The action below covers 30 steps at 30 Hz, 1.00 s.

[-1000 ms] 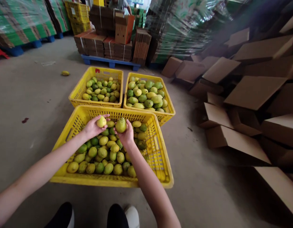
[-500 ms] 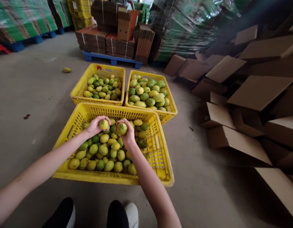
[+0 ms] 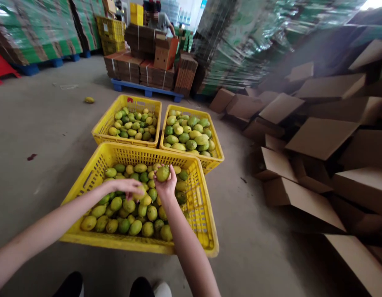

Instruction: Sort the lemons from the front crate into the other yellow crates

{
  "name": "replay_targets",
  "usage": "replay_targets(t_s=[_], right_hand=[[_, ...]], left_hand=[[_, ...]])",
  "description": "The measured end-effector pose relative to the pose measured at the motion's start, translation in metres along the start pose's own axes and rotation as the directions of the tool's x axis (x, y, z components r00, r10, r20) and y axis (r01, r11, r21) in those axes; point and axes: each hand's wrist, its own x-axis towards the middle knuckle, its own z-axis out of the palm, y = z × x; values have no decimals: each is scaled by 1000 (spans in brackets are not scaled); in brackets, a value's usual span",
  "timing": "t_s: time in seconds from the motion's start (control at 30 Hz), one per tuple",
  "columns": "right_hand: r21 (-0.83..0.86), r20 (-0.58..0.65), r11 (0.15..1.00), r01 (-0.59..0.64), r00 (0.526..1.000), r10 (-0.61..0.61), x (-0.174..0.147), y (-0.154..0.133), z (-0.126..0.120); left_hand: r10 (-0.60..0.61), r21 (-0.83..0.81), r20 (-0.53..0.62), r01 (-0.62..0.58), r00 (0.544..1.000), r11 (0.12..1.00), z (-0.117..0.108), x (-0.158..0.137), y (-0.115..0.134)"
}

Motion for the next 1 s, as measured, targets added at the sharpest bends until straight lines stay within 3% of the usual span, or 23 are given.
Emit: replay_targets(t_s=[0.03,0.1,0.17,0.23,0.27,0.37,0.4,0.47,0.5,0.53,0.6,0.67,0.77,0.83,0.93,1.0], right_hand=[[13,-29,1000,-12,999,13,2,-1,-2],[48,-71,998,-50,996,53,4,-4,-5],[89,-99,993,-76,992,85,5,-8,-6],[117,-117,991,-72,989,86,5,-12,-6],[124,-122,990,-64,989,79,5,-13,-6],[130,-123,990,-53,990,69,6,-17,-7],[126,-127,990,-56,989,72,6,-18,-7],[123,-142,990,-68,986,85,7,-18,-7],[125,-151,990,-68,985,87,7,-17,-7],[130,-158,990,-59,984,80,6,-17,-7],[140,-161,990,-17,986,39,5,-15,-5],[138,-134,989,44,991,-25,2,-14,-2],[49,-54,996,72,996,-69,-1,-24,-3],[-91,-53,992,84,995,-89,2,-45,-8],[-262,-135,946,191,963,-232,19,-99,-22],[-366,-187,876,315,897,-401,38,-143,-34]], left_hand=[[-55,77,27,53,998,996,4,-1,-11],[-91,183,-26,94,995,979,10,-4,-25],[-152,306,-39,156,988,939,7,-8,-19],[-238,433,5,213,971,876,-8,-14,11],[-218,459,-15,201,976,865,-19,-16,33],[50,350,-180,17,982,937,-56,-20,98],[166,311,-334,-57,928,949,-67,-20,110],[329,414,-591,-72,737,907,-79,-21,115],[389,503,-649,-14,654,864,-81,-21,107],[437,600,-655,74,617,796,-79,-21,95],[479,757,-582,223,657,614,-69,-23,63],[483,868,-465,273,742,415,-56,-25,34],[343,953,-286,229,895,196,-45,-28,11],[192,986,-165,156,967,58,-46,-30,8],[5,994,-77,77,997,-83,-52,-32,9],[96,997,-29,35,995,-66,-52,-33,12]])
